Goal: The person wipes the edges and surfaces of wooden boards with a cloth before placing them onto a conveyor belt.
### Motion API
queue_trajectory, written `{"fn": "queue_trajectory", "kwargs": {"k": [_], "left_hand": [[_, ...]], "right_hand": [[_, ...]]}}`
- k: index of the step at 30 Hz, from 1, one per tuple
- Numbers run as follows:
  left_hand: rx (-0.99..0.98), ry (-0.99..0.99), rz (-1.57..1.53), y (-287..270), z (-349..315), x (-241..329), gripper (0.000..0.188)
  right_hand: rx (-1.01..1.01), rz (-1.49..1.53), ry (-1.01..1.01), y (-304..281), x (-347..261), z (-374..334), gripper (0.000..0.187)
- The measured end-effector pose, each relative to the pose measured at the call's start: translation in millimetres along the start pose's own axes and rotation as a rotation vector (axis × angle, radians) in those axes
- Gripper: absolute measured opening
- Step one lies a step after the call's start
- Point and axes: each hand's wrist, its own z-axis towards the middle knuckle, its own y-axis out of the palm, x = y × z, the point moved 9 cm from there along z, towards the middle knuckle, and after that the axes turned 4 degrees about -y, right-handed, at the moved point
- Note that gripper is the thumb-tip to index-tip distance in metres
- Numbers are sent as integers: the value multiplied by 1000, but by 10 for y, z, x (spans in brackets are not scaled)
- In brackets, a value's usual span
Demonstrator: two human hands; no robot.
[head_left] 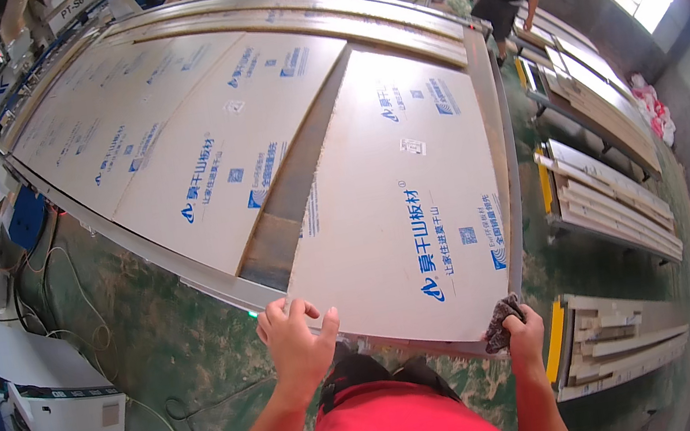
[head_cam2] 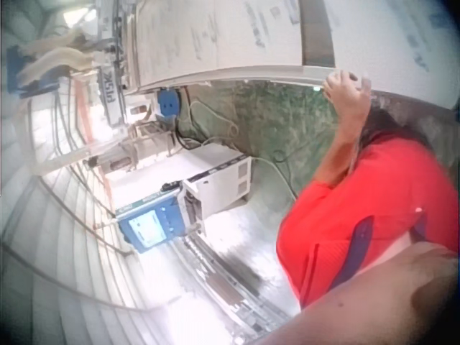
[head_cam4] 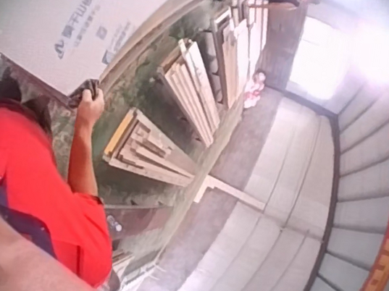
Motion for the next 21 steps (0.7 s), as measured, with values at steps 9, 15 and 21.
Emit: {"fn": "queue_trajectory", "kwargs": {"k": [9,15,21], "left_hand": [[-30,-72,11,-259,-853,-486,28],[59,-8,50,-327,-1292,-581,25],[65,-113,11,-453,-1474,-993,22]], "right_hand": [[83,-252,77,-320,410,-1296,31],[-13,-282,29,-543,424,-1755,34],[-179,-204,-79,-620,396,-1944,30]]}}
